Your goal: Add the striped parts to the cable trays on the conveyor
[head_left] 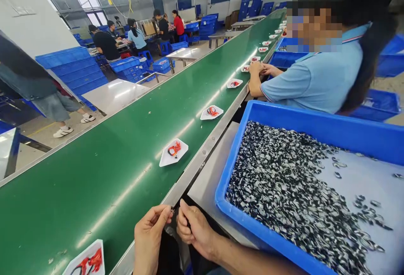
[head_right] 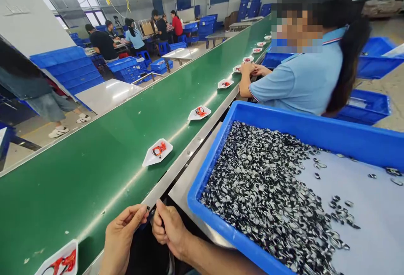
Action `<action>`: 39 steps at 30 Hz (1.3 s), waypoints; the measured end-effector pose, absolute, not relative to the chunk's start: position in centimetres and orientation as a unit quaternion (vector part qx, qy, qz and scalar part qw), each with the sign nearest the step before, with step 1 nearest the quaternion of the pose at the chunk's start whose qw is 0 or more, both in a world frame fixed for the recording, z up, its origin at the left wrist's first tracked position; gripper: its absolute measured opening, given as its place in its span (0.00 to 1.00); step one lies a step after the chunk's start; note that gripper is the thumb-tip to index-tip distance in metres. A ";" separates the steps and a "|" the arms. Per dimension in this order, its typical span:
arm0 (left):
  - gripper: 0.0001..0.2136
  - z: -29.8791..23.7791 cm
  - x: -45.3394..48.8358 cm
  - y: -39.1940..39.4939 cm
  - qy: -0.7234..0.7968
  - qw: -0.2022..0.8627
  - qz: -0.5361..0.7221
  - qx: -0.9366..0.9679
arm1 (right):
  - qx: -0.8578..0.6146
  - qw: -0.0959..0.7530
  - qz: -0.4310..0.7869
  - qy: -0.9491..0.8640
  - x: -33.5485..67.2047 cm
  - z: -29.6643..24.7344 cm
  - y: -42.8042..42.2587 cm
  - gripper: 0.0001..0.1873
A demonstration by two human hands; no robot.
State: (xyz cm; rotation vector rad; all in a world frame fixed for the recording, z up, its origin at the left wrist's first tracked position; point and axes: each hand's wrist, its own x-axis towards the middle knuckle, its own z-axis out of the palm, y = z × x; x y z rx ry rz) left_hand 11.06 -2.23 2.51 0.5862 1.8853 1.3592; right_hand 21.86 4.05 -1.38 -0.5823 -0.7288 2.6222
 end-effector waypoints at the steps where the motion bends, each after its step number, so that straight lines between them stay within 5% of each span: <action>1: 0.16 2.4 11.2 -2.4 0.735 0.366 0.519 0.240 | -0.206 0.181 0.924 -0.267 21.9 -1.3 4.2 0.28; 10: 0.16 2.3 12.4 -3.3 0.765 0.339 0.482 0.259 | -0.247 0.188 0.845 -0.436 22.3 -1.5 4.1 0.29; 33: 0.14 2.1 11.7 -4.1 0.735 0.388 0.465 0.304 | -0.268 0.193 0.807 -0.489 22.5 -1.0 3.8 0.27; 39: 0.11 3.9 7.5 -3.3 0.833 0.104 0.389 0.379 | -0.230 0.123 0.893 -0.366 22.3 -1.3 3.7 0.28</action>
